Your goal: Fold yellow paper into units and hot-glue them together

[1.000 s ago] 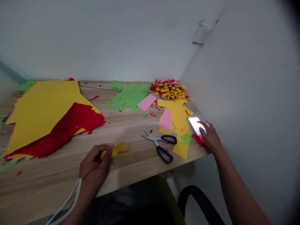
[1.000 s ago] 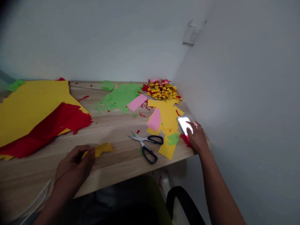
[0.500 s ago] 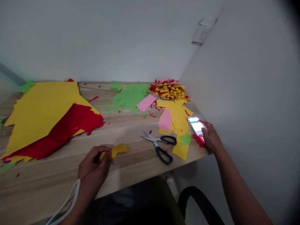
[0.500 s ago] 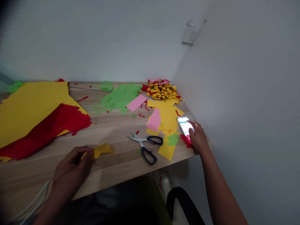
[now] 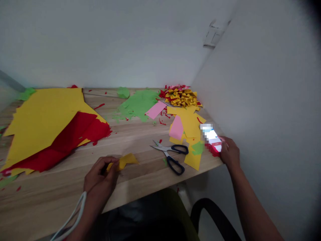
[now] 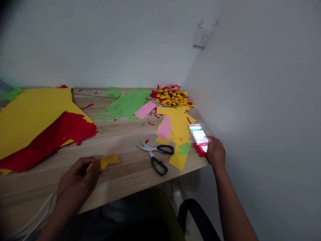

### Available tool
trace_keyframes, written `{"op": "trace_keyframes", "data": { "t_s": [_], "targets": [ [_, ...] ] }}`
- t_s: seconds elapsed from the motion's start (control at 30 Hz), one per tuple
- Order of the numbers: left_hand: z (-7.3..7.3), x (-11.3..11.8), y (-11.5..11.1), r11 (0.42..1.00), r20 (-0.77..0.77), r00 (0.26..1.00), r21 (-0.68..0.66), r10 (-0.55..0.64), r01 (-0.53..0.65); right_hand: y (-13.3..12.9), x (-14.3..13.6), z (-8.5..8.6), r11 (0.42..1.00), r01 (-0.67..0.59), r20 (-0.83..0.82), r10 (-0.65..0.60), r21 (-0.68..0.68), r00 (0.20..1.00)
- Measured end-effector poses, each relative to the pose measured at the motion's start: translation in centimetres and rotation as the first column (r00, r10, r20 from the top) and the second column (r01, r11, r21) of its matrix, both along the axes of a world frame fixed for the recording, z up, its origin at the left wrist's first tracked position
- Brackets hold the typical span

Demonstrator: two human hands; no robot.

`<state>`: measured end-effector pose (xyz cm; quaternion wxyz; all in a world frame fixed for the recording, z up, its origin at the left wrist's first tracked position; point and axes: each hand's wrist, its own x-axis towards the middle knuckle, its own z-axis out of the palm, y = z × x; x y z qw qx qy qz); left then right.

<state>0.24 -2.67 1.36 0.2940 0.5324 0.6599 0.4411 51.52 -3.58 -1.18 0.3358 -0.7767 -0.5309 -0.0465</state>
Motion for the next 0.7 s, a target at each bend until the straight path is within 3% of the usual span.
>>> {"op": "trace_keyframes", "data": {
  "t_s": [0.17, 0.5, 0.6, 0.7],
  "targets": [
    [0.1, 0.1, 0.0, 1.000, 0.036, 0.999, 0.023, -0.007, 0.007, 0.1, 0.1, -0.1, 1.000, -0.007, 0.024, 0.007, -0.014, 1.000],
    [-0.3, -0.3, -0.1, 0.999, 0.050, 0.998, 0.025, -0.031, 0.030, -0.1, -0.4, 0.2, 0.994, 0.043, 0.048, -0.048, 0.099, 0.998],
    [-0.6, -0.5, 0.0, 0.997, 0.037, 0.999, 0.063, -0.040, 0.038, -0.3, -2.3, 1.2, 0.977, 0.009, 0.109, -0.032, 0.211, 0.993],
    [-0.6, -0.6, 0.1, 0.997, -0.001, 0.999, 0.066, -0.044, 0.044, -0.3, -6.2, 2.4, 0.944, -0.135, 0.187, 0.081, 0.300, 0.979]
  ]
}}
